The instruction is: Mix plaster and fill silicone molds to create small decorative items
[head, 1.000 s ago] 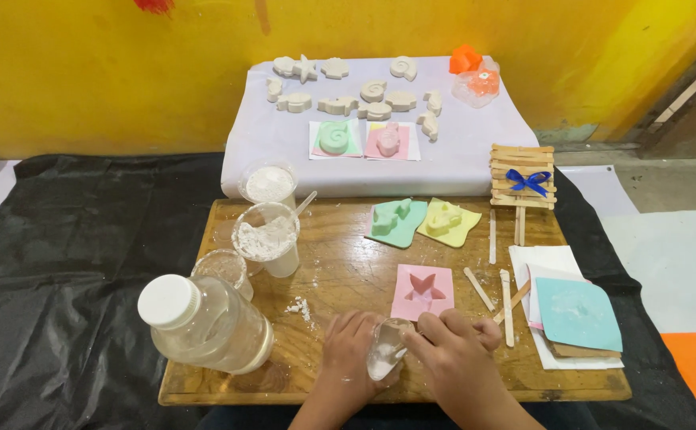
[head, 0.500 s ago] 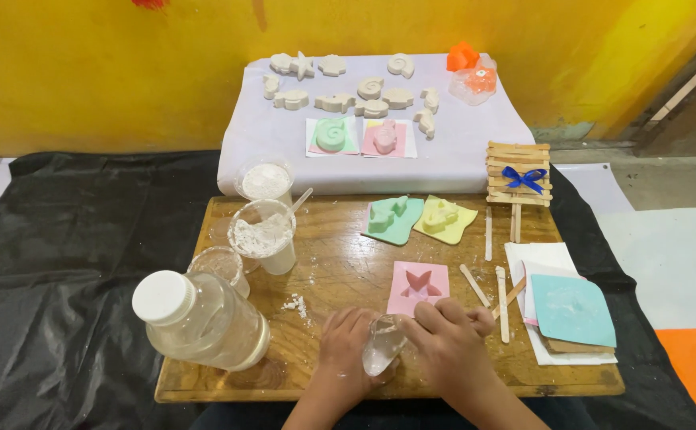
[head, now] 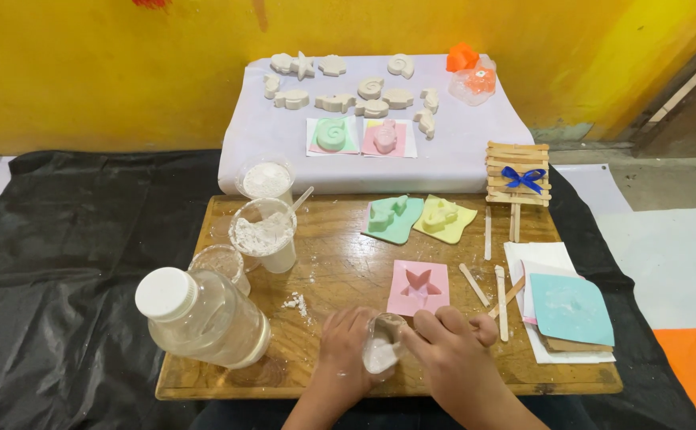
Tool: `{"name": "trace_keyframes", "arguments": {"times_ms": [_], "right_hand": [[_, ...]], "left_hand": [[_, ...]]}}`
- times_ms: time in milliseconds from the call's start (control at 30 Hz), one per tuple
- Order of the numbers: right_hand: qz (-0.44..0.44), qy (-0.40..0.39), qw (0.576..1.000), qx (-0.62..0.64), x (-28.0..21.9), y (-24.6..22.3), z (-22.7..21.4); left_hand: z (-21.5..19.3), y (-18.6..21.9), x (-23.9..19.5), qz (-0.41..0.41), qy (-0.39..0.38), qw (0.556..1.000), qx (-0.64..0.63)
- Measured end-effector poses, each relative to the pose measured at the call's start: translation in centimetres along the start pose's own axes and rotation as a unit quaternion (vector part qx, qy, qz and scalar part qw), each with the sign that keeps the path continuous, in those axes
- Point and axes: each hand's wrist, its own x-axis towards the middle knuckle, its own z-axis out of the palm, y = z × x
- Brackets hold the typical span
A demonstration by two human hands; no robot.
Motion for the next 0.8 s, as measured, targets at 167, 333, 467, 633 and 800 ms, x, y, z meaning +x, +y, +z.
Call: {"name": "trace_keyframes", "arguments": {"times_ms": [167, 333, 467, 633, 800], "right_hand": [[0.034, 0.024, 0.997, 0.069, 0.9, -1.3, -0.2], [0.089, 0.064, 0.992, 0.057, 0.3, -1.4, 1.6], [0.077, 0.123, 0.989, -0.035, 0.8, -1.2, 0.8], [0.077, 0.094, 0.992, -0.021, 0.0, -1.4, -0.6], [0.065, 0.140, 0.988, -0.029, 0.9, -1.8, -1.2]], "left_hand": [[0.5, -0.2, 0.1, 0.017, 0.032, 0.999, -0.006], [0.5, -0.5, 0.0, 0.035, 0.019, 0.999, -0.034], [0.1, -0.1, 0.0, 0.028, 0.003, 0.998, -0.051], [-0.7, 0.3, 0.1, 0.001, -0.018, 0.996, -0.084], [-1.9, 1.3, 0.6, -0.028, -0.028, 0.984, -0.176]]}}
